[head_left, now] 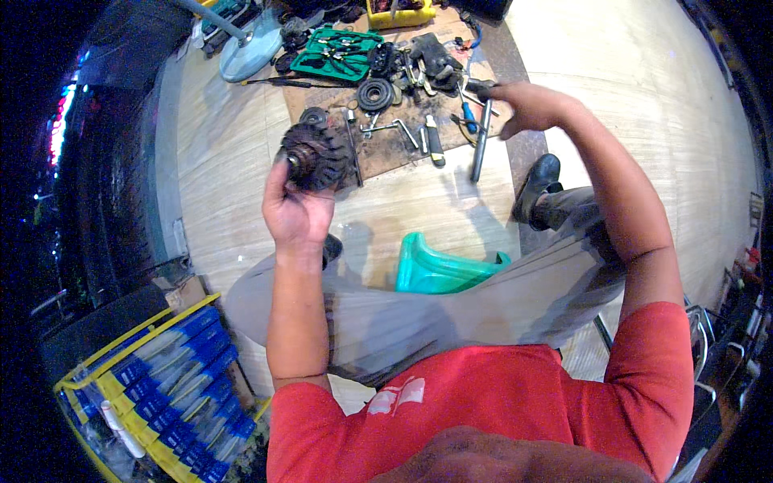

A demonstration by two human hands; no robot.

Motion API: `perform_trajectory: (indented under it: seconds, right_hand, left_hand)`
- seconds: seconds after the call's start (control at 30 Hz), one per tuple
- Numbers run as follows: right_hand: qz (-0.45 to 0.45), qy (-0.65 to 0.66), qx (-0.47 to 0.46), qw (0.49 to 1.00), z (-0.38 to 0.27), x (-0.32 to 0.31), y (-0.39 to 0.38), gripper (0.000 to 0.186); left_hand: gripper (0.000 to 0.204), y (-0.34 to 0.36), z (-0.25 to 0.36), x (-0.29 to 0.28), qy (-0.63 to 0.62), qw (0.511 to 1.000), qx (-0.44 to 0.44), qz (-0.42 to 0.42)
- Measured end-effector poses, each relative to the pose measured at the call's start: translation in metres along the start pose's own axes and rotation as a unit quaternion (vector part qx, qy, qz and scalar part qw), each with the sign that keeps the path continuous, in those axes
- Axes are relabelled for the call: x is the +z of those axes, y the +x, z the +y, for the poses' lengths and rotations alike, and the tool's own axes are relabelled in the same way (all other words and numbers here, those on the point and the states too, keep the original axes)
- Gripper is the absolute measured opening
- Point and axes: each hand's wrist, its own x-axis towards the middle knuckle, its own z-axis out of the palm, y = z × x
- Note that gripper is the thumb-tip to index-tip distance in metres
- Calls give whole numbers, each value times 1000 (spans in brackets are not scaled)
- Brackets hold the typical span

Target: The person holds a metal automotive component and uses pliers to manipulate a small internal piece, then picks up a gear and a spring from the floor and slides them onto a metal shaft.

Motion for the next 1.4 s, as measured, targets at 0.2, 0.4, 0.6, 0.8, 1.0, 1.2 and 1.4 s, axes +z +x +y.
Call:
perform_trajectory:
  seconds: [0.2, 0.4, 0.6, 0.8, 1.0, 1.2, 1.4]
  right_hand:
    - [109, 165, -178, 964, -75, 29, 18, 76]
    - [73, 295, -221, 927, -110, 30, 18, 64]
    - [-22, 266, -120, 956, -110, 8, 25, 37]
    - [76, 291, -260, 918, -105, 27, 26, 56]
    - [-15, 337, -214, 917, -109, 25, 29, 45]
    - [57, 269, -168, 946, -102, 12, 31, 22]
    - [69, 262, -169, 948, -104, -5, 19, 23]
  left_hand:
    - [48, -2, -34, -4, 113, 992, -28, -56]
    - [55, -10, -44, 16, 156, 981, -68, -94]
    - [56, -12, -44, 13, 195, 975, -72, -76]
    - [55, -10, -41, 9, 205, 973, -75, -68]
    - [55, -12, -43, 11, 183, 976, -87, -76]
    - [51, -12, -41, 13, 200, 975, -76, -53]
    - [37, -7, -41, 4, 193, 981, -31, 7]
